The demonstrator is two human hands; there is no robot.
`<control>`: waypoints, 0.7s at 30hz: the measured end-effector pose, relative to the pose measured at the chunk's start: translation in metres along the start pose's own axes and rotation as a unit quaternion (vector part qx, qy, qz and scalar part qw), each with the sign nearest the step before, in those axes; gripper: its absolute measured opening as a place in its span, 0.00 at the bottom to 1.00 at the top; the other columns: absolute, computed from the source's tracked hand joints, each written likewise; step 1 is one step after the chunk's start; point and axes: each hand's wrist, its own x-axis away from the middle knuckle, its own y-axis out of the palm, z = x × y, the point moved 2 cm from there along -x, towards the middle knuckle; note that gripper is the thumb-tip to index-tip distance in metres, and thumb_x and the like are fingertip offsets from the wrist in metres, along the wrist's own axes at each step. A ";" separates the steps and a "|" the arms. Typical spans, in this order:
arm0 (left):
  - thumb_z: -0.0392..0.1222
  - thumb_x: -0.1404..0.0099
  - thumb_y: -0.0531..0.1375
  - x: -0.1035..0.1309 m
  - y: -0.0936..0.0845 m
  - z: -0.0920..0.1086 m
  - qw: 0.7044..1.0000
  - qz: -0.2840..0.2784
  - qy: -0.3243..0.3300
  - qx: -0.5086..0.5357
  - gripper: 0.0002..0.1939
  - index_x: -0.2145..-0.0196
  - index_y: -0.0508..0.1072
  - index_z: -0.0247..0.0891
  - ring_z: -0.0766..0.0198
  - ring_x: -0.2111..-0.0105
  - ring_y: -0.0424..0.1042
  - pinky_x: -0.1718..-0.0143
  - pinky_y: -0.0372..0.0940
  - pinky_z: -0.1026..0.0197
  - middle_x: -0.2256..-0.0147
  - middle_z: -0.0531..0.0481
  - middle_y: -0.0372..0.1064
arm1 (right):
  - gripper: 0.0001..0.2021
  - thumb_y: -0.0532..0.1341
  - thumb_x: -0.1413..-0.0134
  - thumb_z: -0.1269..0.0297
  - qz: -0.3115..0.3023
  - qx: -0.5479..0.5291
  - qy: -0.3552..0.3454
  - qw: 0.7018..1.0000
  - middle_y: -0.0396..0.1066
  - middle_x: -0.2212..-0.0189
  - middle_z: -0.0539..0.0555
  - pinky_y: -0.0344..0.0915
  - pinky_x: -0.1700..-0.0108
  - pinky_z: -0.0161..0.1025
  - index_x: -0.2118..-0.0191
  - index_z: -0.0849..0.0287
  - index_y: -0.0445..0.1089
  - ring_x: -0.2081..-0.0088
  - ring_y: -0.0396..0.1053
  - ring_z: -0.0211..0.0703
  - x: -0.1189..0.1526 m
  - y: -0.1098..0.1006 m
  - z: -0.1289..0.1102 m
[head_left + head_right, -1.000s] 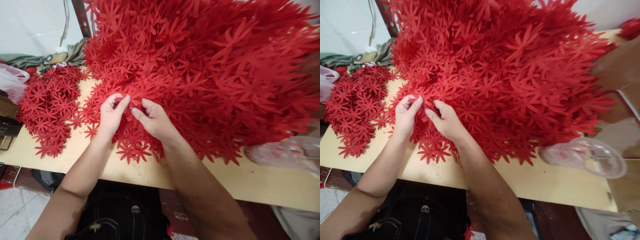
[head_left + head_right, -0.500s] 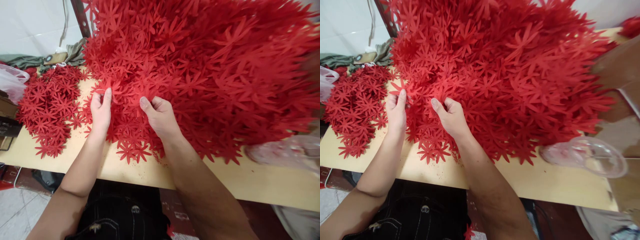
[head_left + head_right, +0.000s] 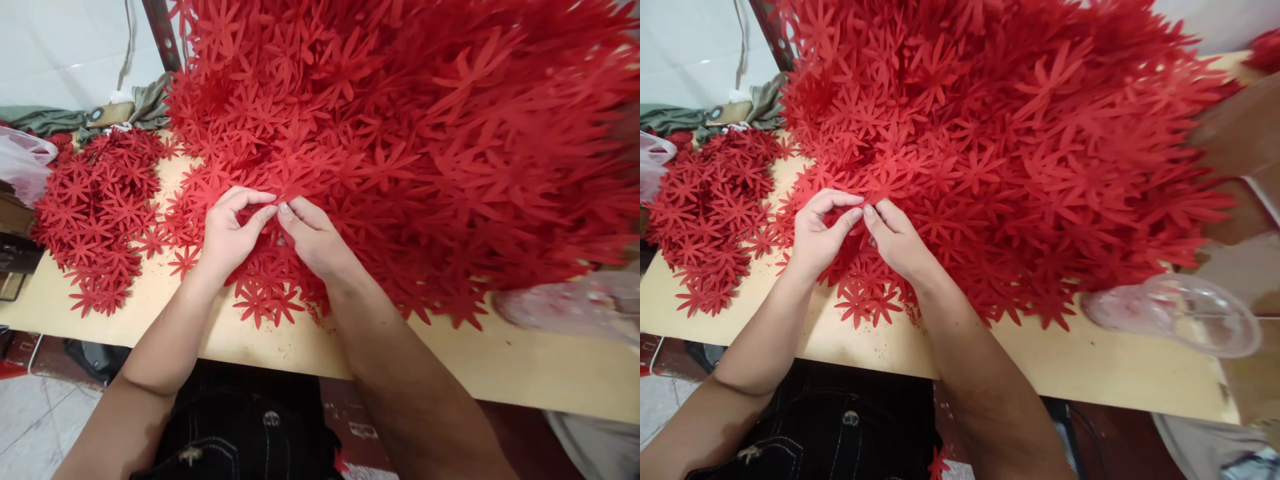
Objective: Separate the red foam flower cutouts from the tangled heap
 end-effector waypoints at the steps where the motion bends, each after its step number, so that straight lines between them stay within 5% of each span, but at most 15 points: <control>1: 0.46 0.44 0.64 0.000 0.000 0.000 1.000 0.006 -0.017 0.015 0.09 0.70 0.76 0.38 0.67 0.65 0.71 0.58 0.65 0.62 0.69 0.50 0.73 | 0.23 0.60 0.55 0.39 -0.001 0.003 -0.009 1.000 0.56 0.81 0.45 0.65 0.69 0.33 0.77 0.57 0.60 0.75 0.58 0.32 0.000 0.000 -0.003; 5: 0.51 0.44 0.63 0.001 0.001 0.002 0.993 0.029 -0.088 0.079 0.14 0.75 0.73 0.37 0.71 0.72 0.68 0.64 0.65 0.66 0.75 0.54 0.70 | 0.24 0.60 0.54 0.41 0.001 0.026 -0.016 1.000 0.52 0.81 0.45 0.61 0.71 0.33 0.79 0.57 0.56 0.75 0.55 0.31 0.001 0.002 -0.009; 8: 0.55 0.43 0.60 0.001 0.001 -0.001 0.982 0.066 -0.130 0.120 0.18 0.78 0.69 0.37 0.73 0.76 0.64 0.71 0.63 0.67 0.80 0.56 0.65 | 0.21 0.61 0.53 0.44 -0.006 0.019 -0.009 1.000 0.59 0.80 0.46 0.63 0.68 0.33 0.77 0.58 0.61 0.74 0.59 0.32 0.003 0.005 -0.009; 14: 0.59 0.40 0.56 -0.008 -0.017 -0.018 0.969 0.159 -0.123 0.142 0.20 0.76 0.66 0.38 0.74 0.76 0.66 0.69 0.64 0.68 0.77 0.56 0.65 | 0.17 0.63 0.55 0.46 0.023 -0.014 -0.017 1.000 0.67 0.76 0.47 0.68 0.64 0.35 0.71 0.57 0.69 0.70 0.67 0.34 0.001 0.001 -0.003; 17: 0.61 0.39 0.54 -0.011 -0.021 -0.018 0.978 0.145 -0.091 0.121 0.21 0.73 0.67 0.39 0.74 0.74 0.68 0.67 0.65 0.66 0.74 0.55 0.67 | 0.16 0.66 0.58 0.49 0.060 -0.030 -0.015 0.998 0.66 0.76 0.45 0.66 0.69 0.31 0.71 0.56 0.69 0.74 0.64 0.30 -0.002 -0.003 -0.001; 21: 0.60 0.45 0.60 -0.004 -0.009 -0.005 0.998 0.049 0.000 0.050 0.20 0.63 0.70 0.42 0.69 0.66 0.70 0.62 0.66 0.63 0.63 0.50 0.70 | 0.14 0.67 0.58 0.51 0.076 -0.040 -0.002 0.996 0.65 0.78 0.44 0.64 0.72 0.30 0.73 0.56 0.68 0.76 0.60 0.28 -0.003 -0.004 -0.003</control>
